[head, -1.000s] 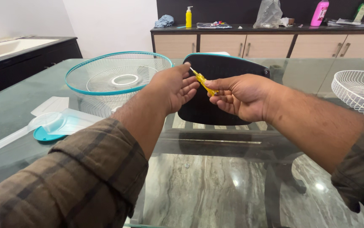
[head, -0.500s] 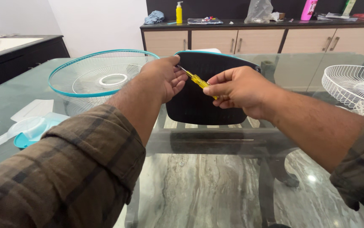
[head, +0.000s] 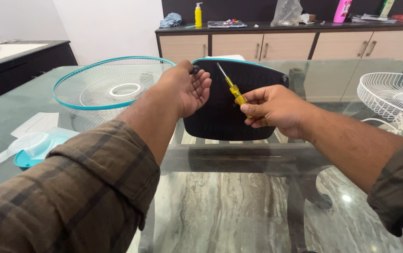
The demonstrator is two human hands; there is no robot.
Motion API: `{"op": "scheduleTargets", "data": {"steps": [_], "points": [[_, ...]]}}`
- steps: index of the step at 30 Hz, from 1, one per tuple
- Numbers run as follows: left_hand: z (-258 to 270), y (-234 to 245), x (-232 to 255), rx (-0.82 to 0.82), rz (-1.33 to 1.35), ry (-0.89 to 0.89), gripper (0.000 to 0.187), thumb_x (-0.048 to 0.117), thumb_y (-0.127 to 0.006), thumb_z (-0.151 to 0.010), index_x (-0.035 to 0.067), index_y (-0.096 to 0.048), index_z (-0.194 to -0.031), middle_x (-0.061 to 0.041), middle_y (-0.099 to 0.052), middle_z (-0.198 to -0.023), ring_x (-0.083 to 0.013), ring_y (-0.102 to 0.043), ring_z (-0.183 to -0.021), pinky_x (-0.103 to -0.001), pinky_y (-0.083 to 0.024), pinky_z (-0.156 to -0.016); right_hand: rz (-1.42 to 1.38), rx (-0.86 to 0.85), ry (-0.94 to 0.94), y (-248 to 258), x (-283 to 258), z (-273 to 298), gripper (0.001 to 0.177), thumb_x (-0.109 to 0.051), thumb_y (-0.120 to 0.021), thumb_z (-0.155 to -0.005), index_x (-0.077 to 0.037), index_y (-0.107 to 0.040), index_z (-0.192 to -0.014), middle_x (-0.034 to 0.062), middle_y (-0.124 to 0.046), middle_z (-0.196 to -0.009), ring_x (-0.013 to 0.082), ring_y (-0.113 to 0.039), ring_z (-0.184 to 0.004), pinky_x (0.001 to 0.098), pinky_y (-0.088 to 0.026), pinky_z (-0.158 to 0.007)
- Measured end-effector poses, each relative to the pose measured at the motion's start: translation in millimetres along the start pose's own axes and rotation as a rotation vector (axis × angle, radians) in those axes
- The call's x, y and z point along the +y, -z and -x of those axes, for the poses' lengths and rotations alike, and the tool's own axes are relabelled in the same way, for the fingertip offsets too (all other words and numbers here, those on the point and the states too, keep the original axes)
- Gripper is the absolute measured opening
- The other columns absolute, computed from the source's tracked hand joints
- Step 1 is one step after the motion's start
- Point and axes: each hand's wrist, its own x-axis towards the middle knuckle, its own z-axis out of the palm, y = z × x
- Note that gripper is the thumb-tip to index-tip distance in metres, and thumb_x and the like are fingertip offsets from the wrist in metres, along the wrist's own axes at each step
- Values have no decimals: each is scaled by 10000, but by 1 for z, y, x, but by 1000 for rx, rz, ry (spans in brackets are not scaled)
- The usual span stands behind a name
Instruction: The person assembles a table fan by attaching the motor housing to the fan body and then securing the rear cover with screws. They use a screwdriver to tighten multiple screws on the back panel while working at a glass table.
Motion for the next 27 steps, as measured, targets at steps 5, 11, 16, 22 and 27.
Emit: {"op": "scheduleTargets", "data": {"steps": [5, 11, 16, 22, 27], "points": [[-2, 6, -2, 0, 66, 26, 269, 260, -487, -1018, 87, -607, -852, -38, -688, -791, -145, -667, -680, -294, -565, -666, -7, 50, -28, 3, 2, -2, 306, -175, -706, -924, -53, -714, -1205, 46, -719, -992, 136, -665, -830, 304, -589, -773], [-1, 9, -5, -64, 46, 5, 231, 248, -508, -998, 88, -598, -859, -35, -674, -794, -135, -652, -677, -287, -554, -656, -23, 45, -37, 2, 5, -4, 277, -179, -700, -931, -59, -715, -1180, 42, -711, -981, 135, -663, -830, 301, -587, -770], [-1, 12, -12, -95, -33, -49, 155, 193, -551, -984, 81, -625, -908, -11, -683, -815, -101, -666, -702, -253, -567, -684, -32, 37, -34, -2, 6, -2, 277, -176, -702, -930, -53, -708, -1178, 47, -712, -979, 140, -664, -823, 308, -585, -762], [-1, 21, -26, -108, -161, -27, 146, 202, -572, -1000, 106, -642, -915, 23, -688, -813, -82, -672, -705, -237, -549, -669, -89, 29, -73, -7, 7, 4, 180, -161, -638, -960, -88, -687, -1117, 57, -714, -983, 160, -691, -842, 335, -577, -783], [3, 30, -53, -118, -239, 36, 188, 257, -636, -995, 125, -660, -863, 34, -668, -774, -88, -649, -688, -242, -511, -615, -318, 25, -79, -5, 25, 1, 134, -16, -522, -884, -136, -580, -900, 93, -708, -903, 243, -729, -838, 377, -574, -738]]}}
